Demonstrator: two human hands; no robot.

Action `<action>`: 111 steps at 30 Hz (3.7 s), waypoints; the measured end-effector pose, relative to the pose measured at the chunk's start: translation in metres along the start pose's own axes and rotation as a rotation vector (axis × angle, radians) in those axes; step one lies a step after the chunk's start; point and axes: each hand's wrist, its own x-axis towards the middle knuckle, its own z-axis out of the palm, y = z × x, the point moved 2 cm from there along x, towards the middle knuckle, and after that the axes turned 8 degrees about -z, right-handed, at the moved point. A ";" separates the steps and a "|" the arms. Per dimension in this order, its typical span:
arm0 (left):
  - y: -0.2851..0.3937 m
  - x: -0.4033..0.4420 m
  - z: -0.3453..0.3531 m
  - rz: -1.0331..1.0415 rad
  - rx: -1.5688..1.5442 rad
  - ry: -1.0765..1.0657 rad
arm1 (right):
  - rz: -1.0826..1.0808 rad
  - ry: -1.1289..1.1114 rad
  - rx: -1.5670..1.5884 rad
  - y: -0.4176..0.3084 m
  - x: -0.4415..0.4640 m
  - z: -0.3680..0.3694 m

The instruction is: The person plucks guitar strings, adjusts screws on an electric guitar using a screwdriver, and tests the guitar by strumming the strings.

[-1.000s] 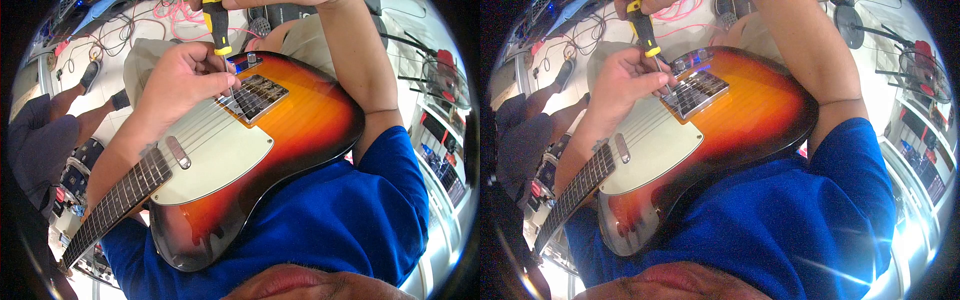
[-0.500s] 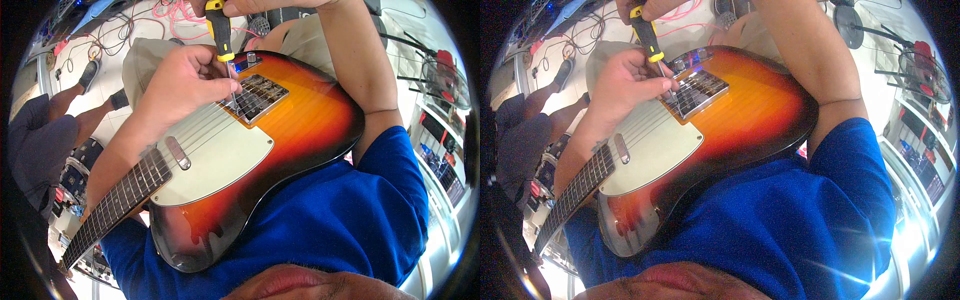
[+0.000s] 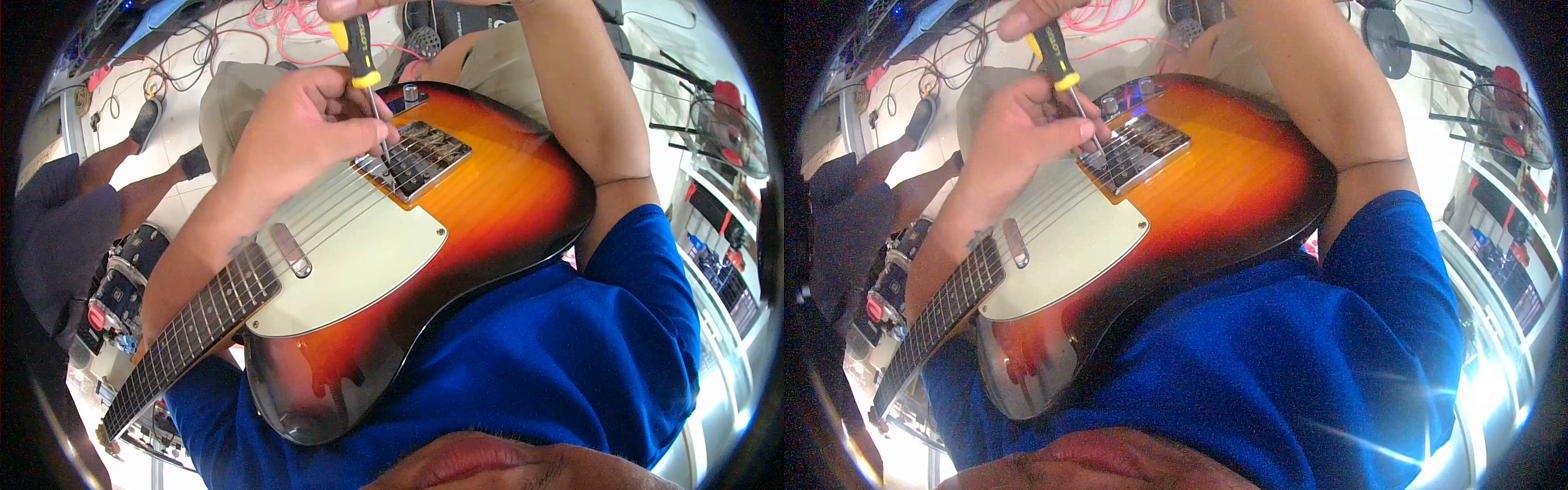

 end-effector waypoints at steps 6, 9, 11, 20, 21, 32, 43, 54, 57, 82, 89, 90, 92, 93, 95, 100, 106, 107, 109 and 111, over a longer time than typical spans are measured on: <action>-0.005 0.008 0.002 0.019 -0.052 -0.021 | -0.088 0.091 0.072 0.003 -0.001 -0.003; -0.002 0.008 0.002 0.003 -0.035 -0.012 | -0.101 0.091 0.054 0.007 0.000 0.000; -0.002 0.007 0.002 -0.009 -0.030 -0.015 | -0.083 0.093 0.018 0.006 0.001 0.001; -0.001 0.010 0.002 0.009 0.008 -0.021 | -0.008 0.049 -0.040 -0.005 -0.001 -0.003; 0.000 0.010 0.002 0.000 0.015 -0.018 | -0.004 0.051 -0.046 -0.005 -0.002 -0.003; -0.002 0.005 -0.002 -0.022 -0.012 -0.004 | 0.003 0.009 -0.076 -0.008 0.000 -0.001; 0.000 -0.005 -0.002 -0.079 -0.005 0.014 | 0.063 -0.093 -0.045 -0.003 0.011 0.010; -0.018 -0.070 -0.053 0.198 -0.211 0.089 | -0.201 0.298 0.448 -0.001 0.032 0.046; -0.033 -0.090 -0.055 0.203 -0.222 0.207 | -0.214 0.281 0.485 -0.011 0.038 0.059; -0.047 -0.105 -0.062 0.178 -0.152 0.153 | -0.108 0.222 0.511 -0.012 0.040 0.067; -0.046 -0.104 -0.063 0.179 -0.137 0.149 | -0.117 0.221 0.538 -0.010 0.040 0.068; -0.046 -0.104 -0.062 0.180 -0.137 0.152 | -0.108 0.232 0.536 -0.010 0.040 0.068; -0.045 -0.104 -0.062 0.184 -0.148 0.142 | -0.106 0.222 0.540 -0.008 0.039 0.067; -0.044 -0.104 -0.062 0.186 -0.154 0.137 | -0.105 0.217 0.543 -0.007 0.039 0.067; -0.044 -0.104 -0.061 0.169 -0.153 0.163 | -0.095 0.226 0.517 -0.007 0.041 0.068; -0.047 -0.089 -0.072 0.237 -0.235 0.324 | 0.076 0.160 0.160 0.044 0.047 0.073; -0.044 -0.099 -0.089 0.371 -0.736 0.388 | 0.421 -0.007 -0.123 0.245 0.018 0.133; -0.044 -0.100 -0.096 0.378 -0.750 0.361 | 0.207 -0.178 -0.373 0.282 -0.010 0.152; -0.038 -0.099 -0.089 0.395 -0.700 0.422 | 0.122 -0.442 -0.466 0.295 -0.031 0.162; -0.040 -0.095 -0.084 0.380 -0.602 0.450 | 0.382 -0.490 -0.325 0.271 -0.017 0.156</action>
